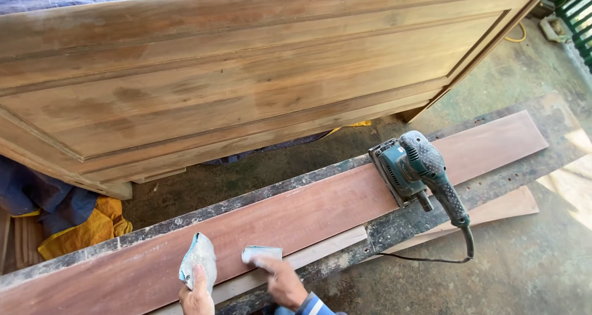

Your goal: Sanding a long piece of wood using an orbital sander and manual sandpaper.

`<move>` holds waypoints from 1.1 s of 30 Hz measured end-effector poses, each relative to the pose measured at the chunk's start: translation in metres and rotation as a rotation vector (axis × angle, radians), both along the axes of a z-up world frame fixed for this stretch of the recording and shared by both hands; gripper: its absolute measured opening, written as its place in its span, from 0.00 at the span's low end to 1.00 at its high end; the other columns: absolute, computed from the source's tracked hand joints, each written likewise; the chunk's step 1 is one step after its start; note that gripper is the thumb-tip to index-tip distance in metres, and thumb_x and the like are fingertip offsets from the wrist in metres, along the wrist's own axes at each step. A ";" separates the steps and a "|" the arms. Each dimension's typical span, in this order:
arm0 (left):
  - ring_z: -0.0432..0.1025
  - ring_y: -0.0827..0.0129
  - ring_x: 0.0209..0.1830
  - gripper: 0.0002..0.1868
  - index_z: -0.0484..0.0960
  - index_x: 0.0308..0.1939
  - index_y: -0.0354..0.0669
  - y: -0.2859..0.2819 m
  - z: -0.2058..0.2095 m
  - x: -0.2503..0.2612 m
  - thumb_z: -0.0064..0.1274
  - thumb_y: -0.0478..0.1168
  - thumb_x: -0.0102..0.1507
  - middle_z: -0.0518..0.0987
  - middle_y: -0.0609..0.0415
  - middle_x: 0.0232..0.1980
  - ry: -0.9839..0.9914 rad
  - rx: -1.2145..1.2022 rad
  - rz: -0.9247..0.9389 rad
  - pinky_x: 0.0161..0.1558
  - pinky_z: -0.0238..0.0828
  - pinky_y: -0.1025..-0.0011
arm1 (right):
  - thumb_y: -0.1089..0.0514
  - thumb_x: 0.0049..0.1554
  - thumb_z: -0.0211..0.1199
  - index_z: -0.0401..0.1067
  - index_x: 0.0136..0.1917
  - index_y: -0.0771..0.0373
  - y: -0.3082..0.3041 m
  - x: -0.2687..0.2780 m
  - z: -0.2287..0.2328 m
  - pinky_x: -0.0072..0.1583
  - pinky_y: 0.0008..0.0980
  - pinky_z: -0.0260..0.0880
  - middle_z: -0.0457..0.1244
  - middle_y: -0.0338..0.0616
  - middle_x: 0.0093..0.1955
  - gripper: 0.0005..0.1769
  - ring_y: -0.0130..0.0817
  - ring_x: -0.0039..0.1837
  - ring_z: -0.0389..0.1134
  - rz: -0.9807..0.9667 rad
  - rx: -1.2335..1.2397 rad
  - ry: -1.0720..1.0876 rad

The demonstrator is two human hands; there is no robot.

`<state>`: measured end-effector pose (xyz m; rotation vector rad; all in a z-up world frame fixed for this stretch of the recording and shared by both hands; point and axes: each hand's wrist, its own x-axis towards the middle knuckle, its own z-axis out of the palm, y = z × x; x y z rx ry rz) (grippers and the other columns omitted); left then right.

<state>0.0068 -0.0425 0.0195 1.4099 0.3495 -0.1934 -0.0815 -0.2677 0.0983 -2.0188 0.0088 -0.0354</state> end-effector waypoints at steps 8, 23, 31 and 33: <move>0.73 0.59 0.63 0.33 0.73 0.69 0.43 -0.080 0.073 -0.017 0.50 0.56 0.64 0.80 0.47 0.63 0.244 0.009 -0.374 0.63 0.66 0.63 | 0.57 0.63 0.57 0.73 0.66 0.63 0.016 0.041 0.097 0.63 0.43 0.69 0.64 0.53 0.58 0.20 0.47 0.62 0.66 -0.461 0.112 -0.110; 0.77 0.64 0.52 0.17 0.75 0.62 0.43 0.027 0.075 0.014 0.46 0.43 0.71 0.81 0.52 0.55 0.338 -0.143 0.096 0.51 0.75 0.62 | 0.42 0.43 0.82 0.71 0.60 0.74 -0.435 -0.065 0.086 0.58 0.50 0.69 0.67 0.63 0.54 0.43 0.53 0.55 0.68 -0.790 -0.652 0.538; 0.76 0.68 0.52 0.14 0.77 0.59 0.48 0.036 0.100 0.016 0.46 0.43 0.71 0.80 0.58 0.54 0.453 -0.394 0.385 0.51 0.76 0.62 | 0.56 0.40 0.81 0.79 0.44 0.77 -0.470 -0.075 0.046 0.44 0.43 0.70 0.71 0.58 0.41 0.24 0.44 0.40 0.70 -0.814 -0.103 0.722; 0.77 0.67 0.51 0.14 0.77 0.59 0.45 0.035 0.102 0.014 0.45 0.43 0.72 0.81 0.55 0.54 0.383 -0.325 0.305 0.49 0.75 0.64 | 0.55 0.41 0.81 0.81 0.45 0.74 -0.468 -0.085 0.046 0.48 0.43 0.70 0.73 0.59 0.41 0.23 0.47 0.43 0.71 -0.749 -0.318 0.732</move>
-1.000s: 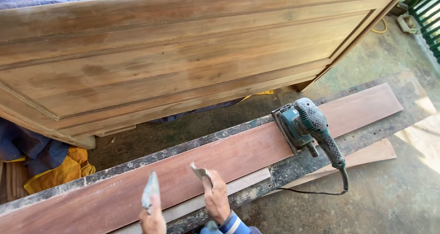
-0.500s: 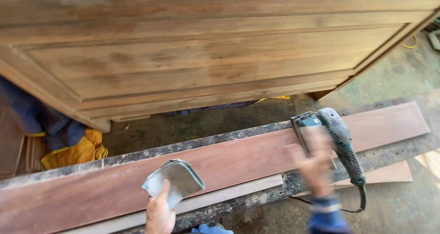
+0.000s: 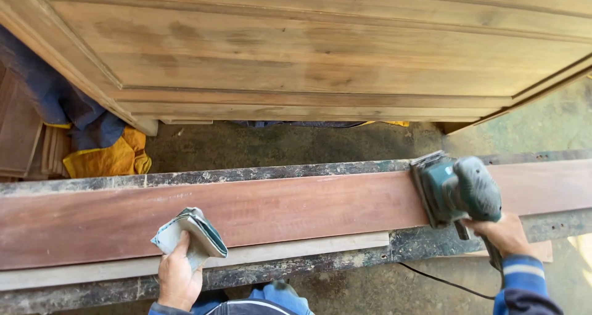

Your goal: Sanding a long piece of wood using an orbital sander and manual sandpaper.

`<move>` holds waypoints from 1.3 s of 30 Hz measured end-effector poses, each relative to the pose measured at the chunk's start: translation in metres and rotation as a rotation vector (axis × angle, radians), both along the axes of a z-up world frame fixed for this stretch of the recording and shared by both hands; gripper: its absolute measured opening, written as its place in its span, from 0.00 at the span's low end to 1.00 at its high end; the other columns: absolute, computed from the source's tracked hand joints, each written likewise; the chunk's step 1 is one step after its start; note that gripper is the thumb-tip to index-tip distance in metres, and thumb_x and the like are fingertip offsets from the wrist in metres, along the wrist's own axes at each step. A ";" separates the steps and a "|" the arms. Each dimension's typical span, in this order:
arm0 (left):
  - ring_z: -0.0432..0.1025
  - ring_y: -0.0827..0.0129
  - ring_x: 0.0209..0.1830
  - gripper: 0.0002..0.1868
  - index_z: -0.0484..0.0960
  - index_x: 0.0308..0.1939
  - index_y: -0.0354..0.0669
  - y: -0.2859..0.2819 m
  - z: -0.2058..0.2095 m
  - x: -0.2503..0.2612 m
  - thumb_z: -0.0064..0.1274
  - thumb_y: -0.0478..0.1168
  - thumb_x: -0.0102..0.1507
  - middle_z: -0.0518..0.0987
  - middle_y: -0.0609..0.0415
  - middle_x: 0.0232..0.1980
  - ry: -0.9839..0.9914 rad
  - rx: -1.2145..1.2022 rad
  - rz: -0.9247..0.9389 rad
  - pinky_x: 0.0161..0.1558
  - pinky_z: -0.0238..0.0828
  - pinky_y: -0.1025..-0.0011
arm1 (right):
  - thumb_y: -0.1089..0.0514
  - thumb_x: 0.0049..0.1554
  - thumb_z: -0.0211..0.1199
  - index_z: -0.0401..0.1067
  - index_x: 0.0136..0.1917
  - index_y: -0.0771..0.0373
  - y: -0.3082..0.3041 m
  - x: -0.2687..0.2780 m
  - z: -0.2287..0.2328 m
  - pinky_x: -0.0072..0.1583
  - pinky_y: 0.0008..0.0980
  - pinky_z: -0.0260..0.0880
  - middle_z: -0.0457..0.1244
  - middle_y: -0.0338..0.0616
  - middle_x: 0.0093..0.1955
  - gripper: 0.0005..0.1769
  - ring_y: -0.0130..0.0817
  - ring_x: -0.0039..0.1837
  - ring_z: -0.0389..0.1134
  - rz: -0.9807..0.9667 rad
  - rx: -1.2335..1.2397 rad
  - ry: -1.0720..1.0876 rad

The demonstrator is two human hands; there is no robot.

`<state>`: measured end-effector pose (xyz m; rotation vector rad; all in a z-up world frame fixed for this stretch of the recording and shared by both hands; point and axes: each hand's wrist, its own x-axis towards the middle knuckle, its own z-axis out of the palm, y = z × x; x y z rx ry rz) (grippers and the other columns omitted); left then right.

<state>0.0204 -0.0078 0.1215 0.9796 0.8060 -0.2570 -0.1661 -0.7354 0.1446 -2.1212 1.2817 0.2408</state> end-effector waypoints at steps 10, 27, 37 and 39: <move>0.76 0.64 0.52 0.16 0.77 0.59 0.40 -0.028 0.015 0.001 0.45 0.44 0.71 0.82 0.54 0.54 0.032 0.029 -0.034 0.49 0.75 0.63 | 0.40 0.40 0.79 0.81 0.53 0.58 0.087 0.048 0.041 0.58 0.41 0.76 0.76 0.50 0.49 0.31 0.44 0.51 0.78 0.630 -0.061 0.264; 0.72 0.54 0.65 0.23 0.70 0.68 0.48 0.038 0.049 -0.010 0.40 0.51 0.72 0.76 0.53 0.67 -0.005 -0.129 0.146 0.60 0.72 0.39 | 0.49 0.40 0.74 0.79 0.52 0.51 0.254 0.117 0.079 0.53 0.50 0.74 0.71 0.56 0.42 0.24 0.57 0.48 0.73 0.987 -0.166 0.208; 0.72 0.54 0.64 0.24 0.69 0.69 0.46 0.114 0.072 0.014 0.41 0.50 0.71 0.75 0.53 0.67 -0.185 -0.173 0.462 0.62 0.72 0.40 | 0.52 0.39 0.72 0.79 0.49 0.50 0.369 0.156 0.086 0.51 0.52 0.73 0.71 0.56 0.39 0.21 0.57 0.47 0.72 1.142 -0.144 0.118; 0.71 0.55 0.65 0.25 0.67 0.71 0.46 0.136 0.069 0.014 0.41 0.50 0.71 0.75 0.53 0.68 -0.261 -0.182 0.495 0.63 0.71 0.41 | 0.52 0.40 0.71 0.79 0.50 0.50 0.391 0.162 0.080 0.51 0.52 0.73 0.71 0.56 0.38 0.21 0.57 0.47 0.72 1.125 -0.141 0.159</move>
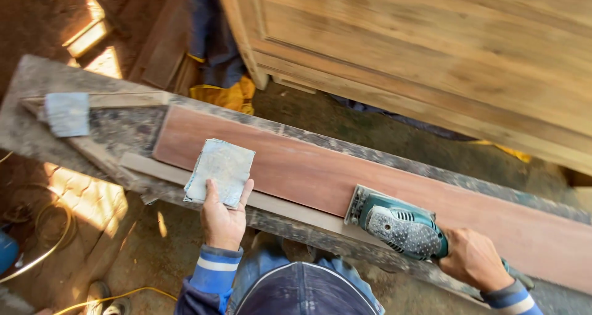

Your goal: Sanding a long piece of wood using an orbital sander and manual sandpaper.

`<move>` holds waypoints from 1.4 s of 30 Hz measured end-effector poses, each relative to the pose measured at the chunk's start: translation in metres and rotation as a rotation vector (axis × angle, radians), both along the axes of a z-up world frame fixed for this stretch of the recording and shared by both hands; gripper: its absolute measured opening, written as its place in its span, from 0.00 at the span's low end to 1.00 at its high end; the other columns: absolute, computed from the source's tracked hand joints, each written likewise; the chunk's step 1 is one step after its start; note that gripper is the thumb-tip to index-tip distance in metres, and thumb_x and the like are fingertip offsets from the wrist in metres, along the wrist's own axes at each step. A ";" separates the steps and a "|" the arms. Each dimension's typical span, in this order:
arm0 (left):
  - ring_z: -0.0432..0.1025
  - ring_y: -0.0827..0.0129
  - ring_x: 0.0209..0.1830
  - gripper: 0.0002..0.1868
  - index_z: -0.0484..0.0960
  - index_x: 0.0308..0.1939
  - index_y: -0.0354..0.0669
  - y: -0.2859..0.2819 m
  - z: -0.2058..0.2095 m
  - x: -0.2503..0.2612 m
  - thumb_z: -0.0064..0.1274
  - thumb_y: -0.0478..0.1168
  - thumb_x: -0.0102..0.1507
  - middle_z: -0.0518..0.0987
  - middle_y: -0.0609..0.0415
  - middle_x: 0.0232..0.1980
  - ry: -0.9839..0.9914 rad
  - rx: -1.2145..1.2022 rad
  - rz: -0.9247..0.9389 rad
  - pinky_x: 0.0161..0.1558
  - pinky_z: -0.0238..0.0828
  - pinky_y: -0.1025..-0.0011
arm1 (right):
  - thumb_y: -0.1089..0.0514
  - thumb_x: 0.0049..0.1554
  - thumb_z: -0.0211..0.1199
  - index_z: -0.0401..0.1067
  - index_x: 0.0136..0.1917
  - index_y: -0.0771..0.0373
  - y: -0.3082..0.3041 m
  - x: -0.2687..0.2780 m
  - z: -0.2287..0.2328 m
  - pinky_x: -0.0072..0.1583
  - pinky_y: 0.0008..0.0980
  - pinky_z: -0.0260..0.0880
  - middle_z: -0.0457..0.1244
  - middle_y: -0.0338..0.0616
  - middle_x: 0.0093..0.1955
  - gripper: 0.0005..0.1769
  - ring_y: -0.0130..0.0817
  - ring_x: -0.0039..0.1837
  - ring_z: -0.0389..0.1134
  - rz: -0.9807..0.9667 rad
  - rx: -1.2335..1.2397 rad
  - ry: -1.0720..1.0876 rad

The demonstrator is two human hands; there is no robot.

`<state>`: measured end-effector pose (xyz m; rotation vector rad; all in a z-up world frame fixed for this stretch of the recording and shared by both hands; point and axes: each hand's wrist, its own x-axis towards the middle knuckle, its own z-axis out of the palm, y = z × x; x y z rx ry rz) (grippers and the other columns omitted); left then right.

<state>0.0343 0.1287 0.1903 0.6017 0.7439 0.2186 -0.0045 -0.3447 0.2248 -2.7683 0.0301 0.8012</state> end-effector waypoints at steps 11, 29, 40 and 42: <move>0.73 0.47 0.60 0.37 0.58 0.76 0.43 0.096 0.021 0.020 0.37 0.61 0.70 0.71 0.41 0.69 -0.069 0.340 0.104 0.57 0.76 0.44 | 0.48 0.42 0.70 0.78 0.50 0.51 0.153 0.056 0.005 0.50 0.52 0.74 0.72 0.56 0.40 0.21 0.58 0.47 0.73 0.070 -0.027 0.011; 0.80 0.53 0.57 0.33 0.70 0.69 0.33 0.206 0.023 0.094 0.30 0.58 0.76 0.83 0.35 0.57 -0.311 1.071 -0.271 0.58 0.77 0.59 | 0.53 0.46 0.70 0.74 0.57 0.60 0.424 0.140 0.006 0.46 0.43 0.78 0.72 0.53 0.40 0.26 0.46 0.39 0.76 0.309 0.134 -0.048; 0.82 0.58 0.50 0.21 0.70 0.72 0.50 0.287 -0.004 0.147 0.44 0.39 0.73 0.83 0.48 0.59 -0.318 1.739 -0.533 0.52 0.82 0.64 | 0.50 0.45 0.72 0.75 0.49 0.66 0.566 0.175 0.008 0.47 0.46 0.75 0.70 0.58 0.37 0.23 0.53 0.40 0.74 0.287 0.189 -0.156; 0.79 0.54 0.58 0.21 0.69 0.71 0.51 0.300 0.014 0.149 0.46 0.38 0.73 0.82 0.44 0.62 -0.429 1.806 -0.386 0.56 0.81 0.61 | 0.51 0.45 0.70 0.76 0.45 0.66 0.580 0.180 0.007 0.48 0.47 0.75 0.70 0.59 0.37 0.19 0.54 0.41 0.74 0.282 0.199 -0.166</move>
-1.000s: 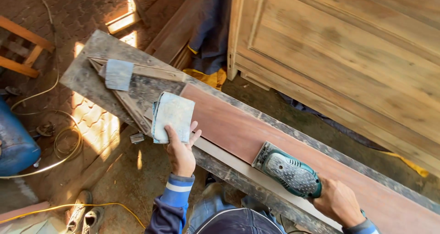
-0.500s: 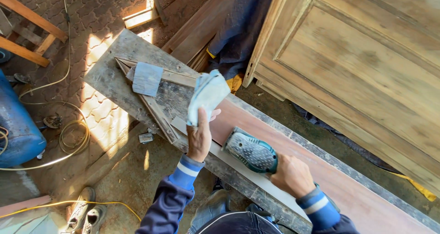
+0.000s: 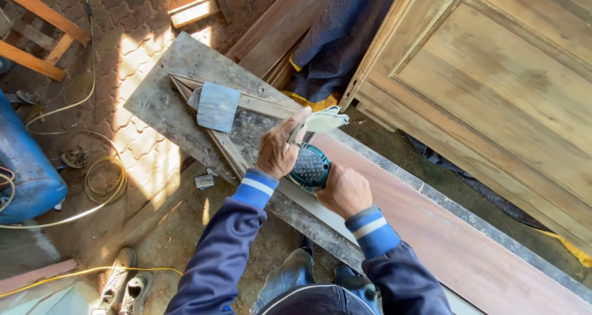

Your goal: Sanding a long piece of wood using an orbital sander and manual sandpaper.

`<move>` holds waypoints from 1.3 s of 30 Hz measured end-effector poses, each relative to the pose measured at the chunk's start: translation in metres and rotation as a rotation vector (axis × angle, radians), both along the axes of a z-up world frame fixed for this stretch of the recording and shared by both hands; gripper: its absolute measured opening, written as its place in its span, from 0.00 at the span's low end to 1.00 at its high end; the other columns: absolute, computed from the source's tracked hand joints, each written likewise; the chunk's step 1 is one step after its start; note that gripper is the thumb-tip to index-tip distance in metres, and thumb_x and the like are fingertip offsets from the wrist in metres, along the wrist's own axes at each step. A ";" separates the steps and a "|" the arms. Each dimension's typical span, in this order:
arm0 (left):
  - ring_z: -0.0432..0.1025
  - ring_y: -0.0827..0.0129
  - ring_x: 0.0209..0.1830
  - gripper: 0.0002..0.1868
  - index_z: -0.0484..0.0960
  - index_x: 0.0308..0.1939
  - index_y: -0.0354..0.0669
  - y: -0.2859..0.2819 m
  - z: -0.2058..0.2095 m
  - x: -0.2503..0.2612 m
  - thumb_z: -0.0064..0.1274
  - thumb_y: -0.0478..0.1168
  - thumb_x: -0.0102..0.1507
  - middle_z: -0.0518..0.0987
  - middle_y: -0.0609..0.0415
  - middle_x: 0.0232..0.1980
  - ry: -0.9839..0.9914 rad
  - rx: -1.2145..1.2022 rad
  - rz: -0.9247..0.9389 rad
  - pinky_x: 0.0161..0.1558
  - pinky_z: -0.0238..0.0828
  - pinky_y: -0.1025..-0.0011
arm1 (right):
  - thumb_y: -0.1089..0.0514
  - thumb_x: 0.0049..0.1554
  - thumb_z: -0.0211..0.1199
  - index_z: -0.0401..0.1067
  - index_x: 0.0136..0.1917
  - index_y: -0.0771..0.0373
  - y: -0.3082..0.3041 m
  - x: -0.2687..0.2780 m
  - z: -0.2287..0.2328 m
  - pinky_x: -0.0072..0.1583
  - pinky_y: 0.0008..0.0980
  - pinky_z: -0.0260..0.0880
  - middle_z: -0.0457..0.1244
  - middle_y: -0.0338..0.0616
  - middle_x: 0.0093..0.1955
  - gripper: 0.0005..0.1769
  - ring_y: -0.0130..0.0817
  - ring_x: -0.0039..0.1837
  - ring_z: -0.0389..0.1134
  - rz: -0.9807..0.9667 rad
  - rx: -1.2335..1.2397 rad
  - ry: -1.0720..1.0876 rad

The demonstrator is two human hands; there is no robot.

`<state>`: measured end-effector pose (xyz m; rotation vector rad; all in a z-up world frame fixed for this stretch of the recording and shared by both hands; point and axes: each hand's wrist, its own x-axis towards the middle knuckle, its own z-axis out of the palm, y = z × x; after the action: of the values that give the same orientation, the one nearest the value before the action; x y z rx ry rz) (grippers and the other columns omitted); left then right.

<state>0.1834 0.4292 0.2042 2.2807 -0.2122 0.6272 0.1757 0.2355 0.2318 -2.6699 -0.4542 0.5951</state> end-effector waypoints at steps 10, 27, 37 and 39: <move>0.79 0.56 0.39 0.19 0.71 0.67 0.43 -0.057 -0.037 -0.016 0.42 0.33 0.71 0.82 0.44 0.48 0.014 0.115 -0.035 0.41 0.81 0.61 | 0.49 0.43 0.72 0.77 0.49 0.64 -0.057 -0.019 0.009 0.47 0.47 0.75 0.70 0.59 0.36 0.23 0.53 0.39 0.74 0.006 0.011 -0.009; 0.77 0.56 0.39 0.36 0.62 0.77 0.45 -0.200 -0.034 -0.086 0.57 0.39 0.65 0.82 0.43 0.47 0.133 -0.136 -0.116 0.44 0.75 0.58 | 0.43 0.45 0.74 0.78 0.47 0.62 -0.187 -0.075 0.001 0.50 0.39 0.80 0.75 0.50 0.38 0.24 0.43 0.40 0.79 -0.125 -0.359 0.295; 0.80 0.60 0.39 0.20 0.72 0.69 0.48 -0.059 -0.047 -0.038 0.36 0.40 0.74 0.83 0.46 0.46 -0.020 0.033 -0.008 0.41 0.82 0.64 | 0.47 0.44 0.75 0.73 0.59 0.65 -0.059 -0.032 -0.008 0.44 0.39 0.79 0.72 0.54 0.42 0.34 0.44 0.38 0.76 0.045 -0.118 0.090; 0.81 0.57 0.52 0.15 0.68 0.68 0.48 -0.034 -0.052 -0.028 0.38 0.36 0.78 0.82 0.44 0.59 -0.194 0.116 0.074 0.51 0.82 0.63 | 0.48 0.45 0.74 0.74 0.54 0.68 -0.033 -0.024 -0.007 0.45 0.40 0.79 0.72 0.55 0.39 0.29 0.46 0.38 0.76 0.058 -0.092 0.045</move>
<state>0.1558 0.3951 0.1525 2.3470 -0.2648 0.8962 0.1514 0.2023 0.2251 -2.7313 -0.5051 0.7082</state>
